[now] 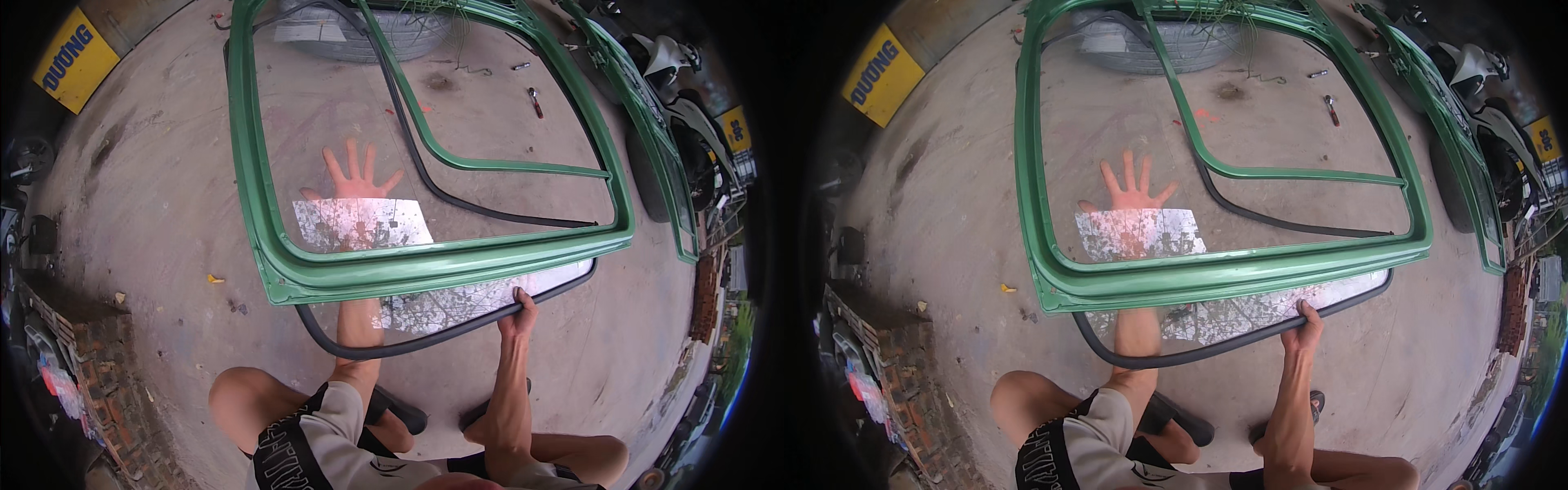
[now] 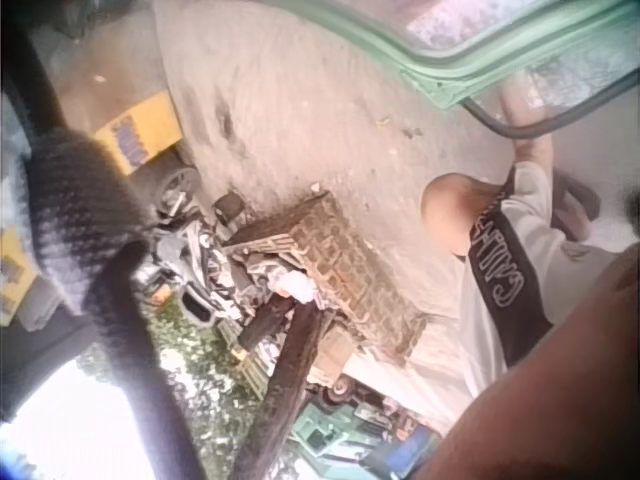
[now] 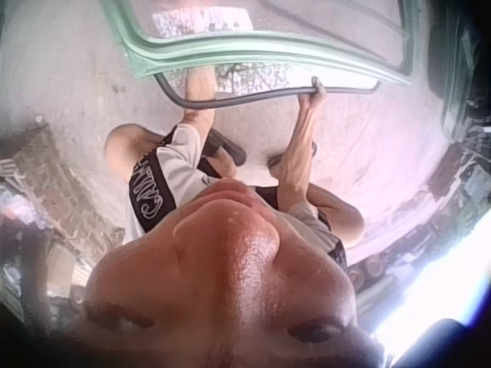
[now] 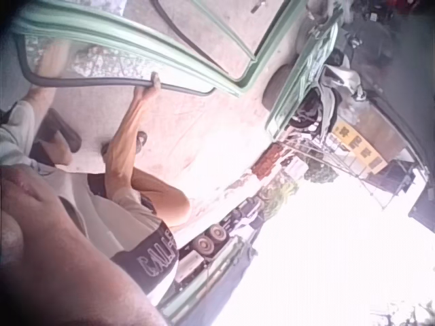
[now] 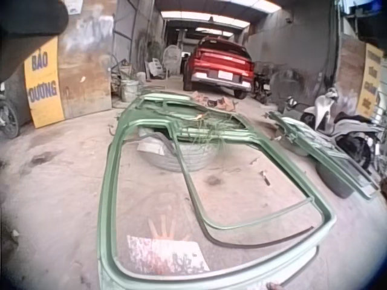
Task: The person fits a rubber seal around the edge of a glass car window, pressing it into place by hand before placing the window onto a car door panel.
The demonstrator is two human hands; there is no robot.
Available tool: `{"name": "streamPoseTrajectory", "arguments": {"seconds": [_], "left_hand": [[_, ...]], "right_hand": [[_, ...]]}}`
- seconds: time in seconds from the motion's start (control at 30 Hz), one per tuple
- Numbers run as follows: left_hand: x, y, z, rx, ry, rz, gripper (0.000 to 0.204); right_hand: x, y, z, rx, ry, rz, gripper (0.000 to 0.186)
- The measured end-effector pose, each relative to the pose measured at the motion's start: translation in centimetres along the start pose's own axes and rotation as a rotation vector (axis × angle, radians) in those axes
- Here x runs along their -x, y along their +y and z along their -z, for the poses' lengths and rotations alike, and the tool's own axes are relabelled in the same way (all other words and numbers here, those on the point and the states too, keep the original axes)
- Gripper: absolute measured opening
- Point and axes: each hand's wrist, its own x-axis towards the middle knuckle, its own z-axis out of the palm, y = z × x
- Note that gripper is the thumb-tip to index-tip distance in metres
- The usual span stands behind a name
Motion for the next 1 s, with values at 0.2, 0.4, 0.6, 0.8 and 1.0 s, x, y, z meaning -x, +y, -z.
{"name": "streamPoseTrajectory", "arguments": {"seconds": [0.2,0.4,0.6,0.8,1.0], "left_hand": [[5.8,-1.1,-3.7,-0.45,0.268,-0.085,0.094],[10.9,-3.9,-5.2,-0.313,0.121,-0.16,0.09],[16.5,-4.6,-7.2,-0.055,0.093,-0.221,0.095],[22.3,-4.3,-9.8,-0.171,0.206,-0.405,0.109],[26.7,-2.8,-10.9,-0.198,0.378,-0.501,0.095]], "right_hand": [[5.1,-0.7,-2.3,-0.079,0.082,-0.164,0.051],[4.4,-5.1,0.9,0.018,-0.006,-0.181,0.041],[4.2,-9.2,3.1,0.042,-0.066,-0.281,0.054],[7.0,-10.7,1.5,0.153,-0.178,-0.364,0.079],[6.6,-10.5,3.1,0.222,-0.204,-0.481,0.082]]}}
